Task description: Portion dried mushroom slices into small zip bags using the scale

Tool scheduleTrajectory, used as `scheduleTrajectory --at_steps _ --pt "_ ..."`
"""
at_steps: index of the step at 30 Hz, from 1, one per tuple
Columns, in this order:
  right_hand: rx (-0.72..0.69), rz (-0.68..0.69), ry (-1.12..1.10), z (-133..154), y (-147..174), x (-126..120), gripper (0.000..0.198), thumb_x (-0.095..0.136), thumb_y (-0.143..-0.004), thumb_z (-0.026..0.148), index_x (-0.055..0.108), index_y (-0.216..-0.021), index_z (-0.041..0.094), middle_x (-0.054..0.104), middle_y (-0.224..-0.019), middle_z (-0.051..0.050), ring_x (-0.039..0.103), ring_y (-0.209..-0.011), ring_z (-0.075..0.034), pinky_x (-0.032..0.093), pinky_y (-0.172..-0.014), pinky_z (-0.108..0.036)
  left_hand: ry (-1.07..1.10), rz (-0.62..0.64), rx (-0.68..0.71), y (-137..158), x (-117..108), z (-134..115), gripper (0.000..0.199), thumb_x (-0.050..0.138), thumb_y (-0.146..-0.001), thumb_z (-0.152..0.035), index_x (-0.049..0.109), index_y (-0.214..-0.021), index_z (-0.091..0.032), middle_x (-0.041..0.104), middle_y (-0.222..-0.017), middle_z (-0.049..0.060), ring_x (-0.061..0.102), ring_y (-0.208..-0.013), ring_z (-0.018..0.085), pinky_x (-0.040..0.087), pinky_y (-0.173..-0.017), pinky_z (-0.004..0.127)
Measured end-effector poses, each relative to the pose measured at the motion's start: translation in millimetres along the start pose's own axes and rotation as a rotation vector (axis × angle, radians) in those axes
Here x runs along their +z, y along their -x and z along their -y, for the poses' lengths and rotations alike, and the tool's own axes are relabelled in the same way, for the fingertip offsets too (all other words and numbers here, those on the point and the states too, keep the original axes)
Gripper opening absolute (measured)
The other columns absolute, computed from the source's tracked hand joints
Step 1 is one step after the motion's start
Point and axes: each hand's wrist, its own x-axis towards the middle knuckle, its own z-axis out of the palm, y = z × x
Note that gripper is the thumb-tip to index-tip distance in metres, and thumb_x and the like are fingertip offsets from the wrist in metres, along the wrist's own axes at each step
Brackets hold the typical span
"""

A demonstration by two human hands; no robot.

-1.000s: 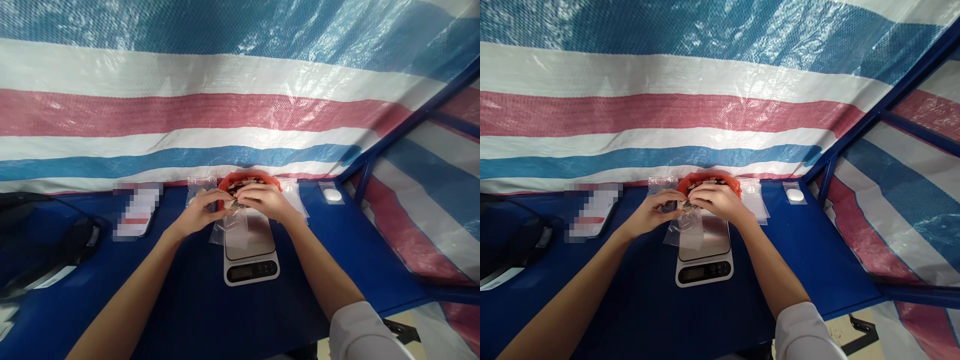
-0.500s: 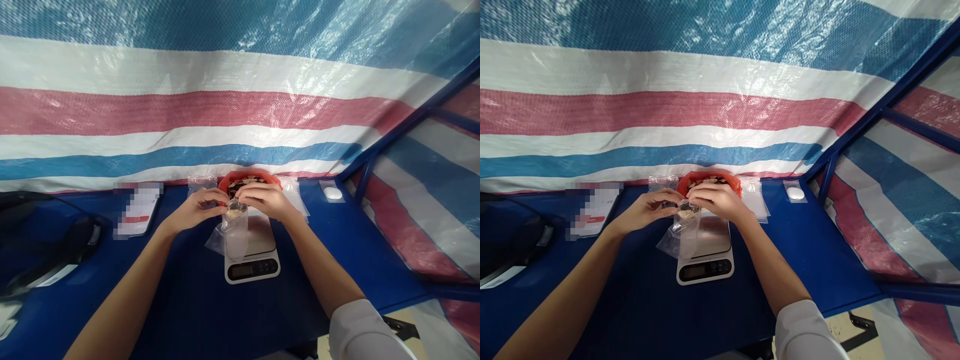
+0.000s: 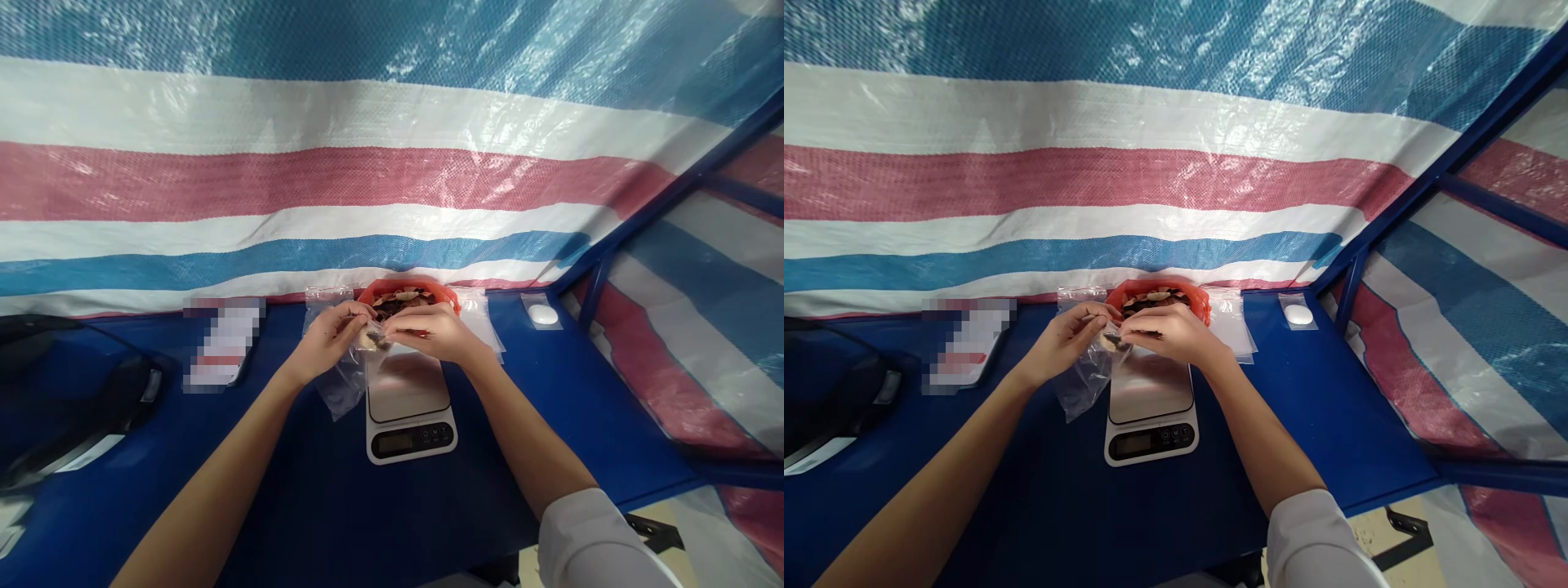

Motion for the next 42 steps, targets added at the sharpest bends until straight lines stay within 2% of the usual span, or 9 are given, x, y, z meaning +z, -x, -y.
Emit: scheduleTrajectory --at_steps 5,12,18,23,26,30,35,39,42 --pt "-0.012 0.043 0.027 1.2 0.2 9.3 0.021 0.059 -0.099 0.028 0.076 -0.089 0.021 0.079 -0.087 -0.003 0.073 -0.079 -0.016 0.056 -0.074 -0.026 -0.065 -0.09 0.027 -0.2 5.1 3.5 0.036 0.054 -0.096 -0.053 0.065 -0.1 -0.019 0.072 -0.105 0.009 0.069 -0.093 0.021 0.056 -0.08 0.032" --pt "0.038 0.087 -0.022 2.5 -1.8 15.6 0.023 0.057 -0.1 0.028 0.075 -0.088 0.02 0.079 -0.086 -0.002 0.072 -0.077 -0.015 0.055 -0.074 -0.025 0.014 -0.058 0.048 -1.2 4.7 0.0 0.035 0.056 -0.095 -0.052 0.068 -0.095 -0.019 0.073 -0.107 0.011 0.069 -0.104 0.024 0.053 -0.098 0.038" --pt "0.078 -0.059 0.067 -10.7 3.7 12.6 0.019 0.059 -0.099 0.029 0.077 -0.094 0.025 0.08 -0.097 0.0 0.075 -0.091 -0.016 0.059 -0.089 -0.025 -0.082 0.016 -0.07 2.8 0.7 -4.3 0.058 0.056 -0.092 -0.061 0.064 -0.129 -0.017 0.069 -0.129 0.014 0.068 -0.11 0.029 0.054 -0.096 0.041" --pt "0.019 -0.163 0.149 -13.9 5.5 8.5 0.021 0.057 -0.1 0.025 0.077 -0.094 0.024 0.08 -0.097 -0.001 0.075 -0.093 -0.017 0.06 -0.094 -0.028 -0.409 0.058 -0.088 4.6 1.9 -9.0 0.074 0.067 -0.079 -0.07 0.064 -0.135 -0.021 0.075 -0.094 0.007 0.068 -0.085 0.028 0.055 -0.082 0.041" --pt "0.038 -0.14 0.197 -9.1 4.3 5.8 0.022 0.057 -0.1 0.024 0.077 -0.092 0.023 0.08 -0.099 -0.003 0.075 -0.091 -0.018 0.06 -0.097 -0.031 -0.451 0.046 -0.103 4.6 6.0 -12.6 0.074 0.067 -0.079 -0.069 0.064 -0.134 -0.02 0.072 -0.082 0.004 0.065 -0.075 0.025 0.054 -0.071 0.037" --pt "0.084 -0.07 0.202 -2.7 1.6 6.6 0.021 0.059 -0.098 0.027 0.078 -0.09 0.026 0.08 -0.099 -0.002 0.076 -0.093 -0.019 0.062 -0.095 -0.031 -0.33 0.013 -0.115 4.8 13.1 -16.9 0.07 0.07 -0.08 -0.063 0.063 -0.135 -0.02 0.076 -0.097 0.004 0.067 -0.077 0.022 0.055 -0.072 0.033" --pt "0.097 -0.111 0.068 -1.0 0.0 8.3 0.014 0.067 -0.093 0.027 0.08 -0.088 0.027 0.081 -0.096 0.0 0.077 -0.09 -0.021 0.064 -0.089 -0.032 -0.257 -0.037 -0.113 5.3 18.1 -15.9 0.072 0.071 -0.08 -0.059 0.06 -0.139 -0.017 0.077 -0.107 0.006 0.068 -0.081 0.021 0.057 -0.077 0.033" --pt "0.183 -0.16 -0.059 1.8 -1.0 -3.6 0.009 0.073 -0.089 0.028 0.081 -0.093 0.026 0.081 -0.092 -0.001 0.077 -0.088 -0.02 0.063 -0.086 -0.031 -0.246 -0.024 -0.089 6.4 17.1 -12.9 0.072 0.073 -0.081 -0.055 0.059 -0.142 -0.018 0.075 -0.119 0.009 0.07 -0.099 0.027 0.056 -0.092 0.039" --pt "0.27 -0.111 -0.083 5.0 -1.9 -13.3 0.012 0.072 -0.09 0.028 0.081 -0.097 0.025 0.081 -0.093 -0.001 0.076 -0.085 -0.018 0.063 -0.081 -0.03 -0.238 -0.018 -0.041 7.3 16.5 -11.5 0.07 0.076 -0.082 -0.049 0.058 -0.144 -0.02 0.07 -0.131 0.011 0.067 -0.117 0.031 0.05 -0.106 0.045"
